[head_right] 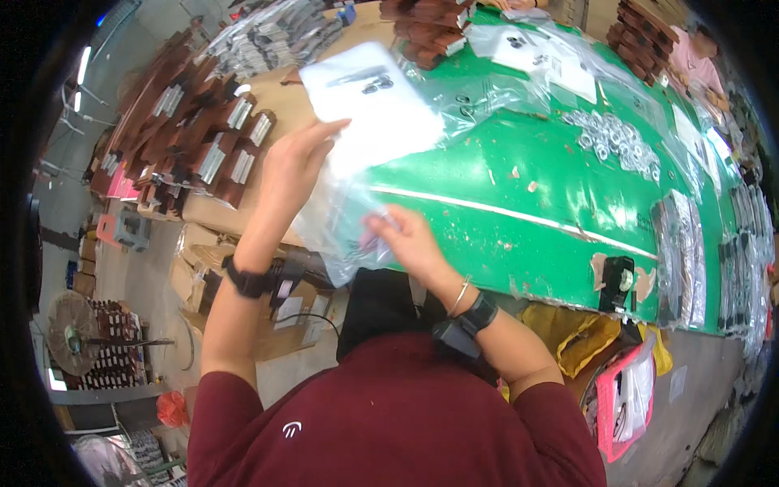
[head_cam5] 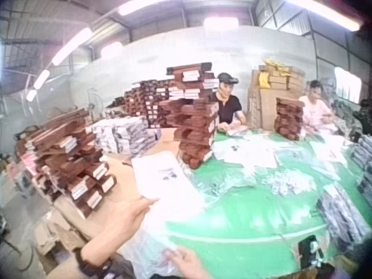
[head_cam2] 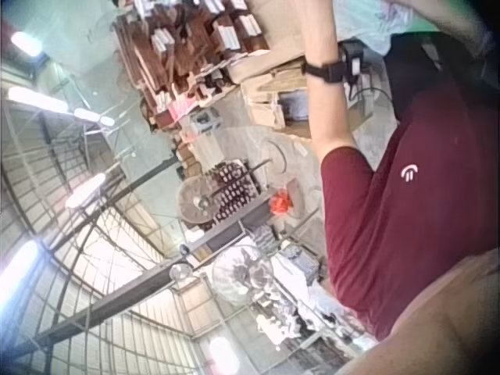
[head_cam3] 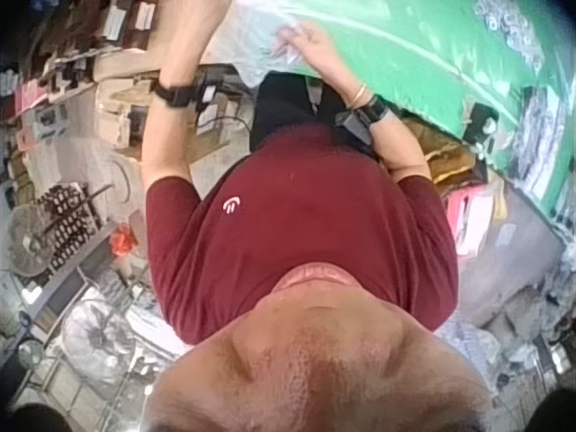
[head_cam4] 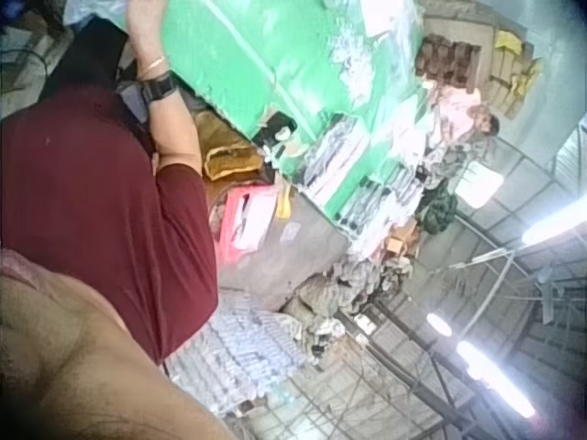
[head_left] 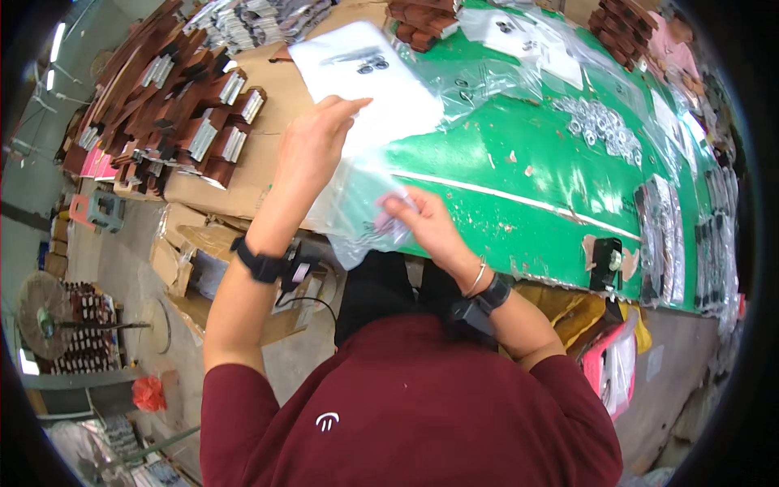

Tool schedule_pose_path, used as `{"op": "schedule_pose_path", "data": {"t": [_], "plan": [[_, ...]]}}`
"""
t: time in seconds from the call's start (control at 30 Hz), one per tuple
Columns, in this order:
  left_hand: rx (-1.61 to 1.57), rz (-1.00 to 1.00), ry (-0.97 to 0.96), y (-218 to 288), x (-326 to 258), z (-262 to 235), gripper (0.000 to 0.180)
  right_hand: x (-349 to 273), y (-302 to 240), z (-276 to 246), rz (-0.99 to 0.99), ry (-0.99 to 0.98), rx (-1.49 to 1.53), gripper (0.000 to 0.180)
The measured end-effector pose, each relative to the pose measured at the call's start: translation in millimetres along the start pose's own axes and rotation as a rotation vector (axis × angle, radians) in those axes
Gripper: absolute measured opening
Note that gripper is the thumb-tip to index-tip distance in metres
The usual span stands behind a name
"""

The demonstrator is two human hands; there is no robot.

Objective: The person is wrapping wooden furniture handles in plastic bags, sealing them with tape, and organizing them for shipment.

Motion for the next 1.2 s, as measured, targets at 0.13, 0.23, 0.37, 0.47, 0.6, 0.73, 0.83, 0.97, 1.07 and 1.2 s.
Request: {"op": "schedule_pose_path", "data": {"t": [0.13,0.23,0.37,0.47,0.6,0.73,0.83,0.97,1.07,1.2], "plan": [[0.128,0.262,0.243,28.5,10.2,36.0,0.036,-9.9,15.6,-54.1,0.150,0.301,0.045,0.019],[-0.011,0.481,0.073,44.9,-30.3,83.0,0.043,-13.6,35.1,-83.9,0.064,0.418,-0.122,0.023],[-0.005,0.157,-0.210,-25.6,-68.0,166.2,0.062,-19.5,48.8,-130.5,0.225,0.435,-0.445,0.027],[0.160,0.286,-0.222,-43.0,-81.7,186.6,0.084,-31.1,42.5,-169.5,0.179,0.471,-0.766,0.029],[0.146,0.290,-0.303,-41.0,-80.3,179.0,0.098,-53.7,-7.6,-216.5,0.329,0.682,-0.909,0.021],[0.276,0.156,-0.519,-47.9,-69.7,183.0,0.104,-32.8,-62.1,-165.5,-0.278,0.711,-1.113,0.014],[0.131,0.188,-0.482,-39.8,-66.2,188.1,0.102,-17.6,-43.4,-83.4,-0.271,0.112,-1.068,0.019],[0.224,0.219,-0.540,-28.9,-59.4,194.9,0.114,-4.7,5.5,-103.9,-0.220,0.084,-1.005,0.036],[0.246,0.241,-0.508,-27.6,-63.5,188.9,0.120,11.9,18.1,-145.2,-0.223,0.169,-1.330,0.051],[0.277,0.041,-0.473,-54.9,-69.4,165.9,0.122,15.4,26.7,-151.3,-0.137,0.116,-1.367,0.056]]}}
Point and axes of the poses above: each hand's wrist, its own x-axis towards the middle knuckle, its own z-axis out of the palm, y = z × x, the point moved 4 cm from there along x, towards the middle knuckle, and after that the axes turned 2 degrees about -z, right-handed, at the moved point
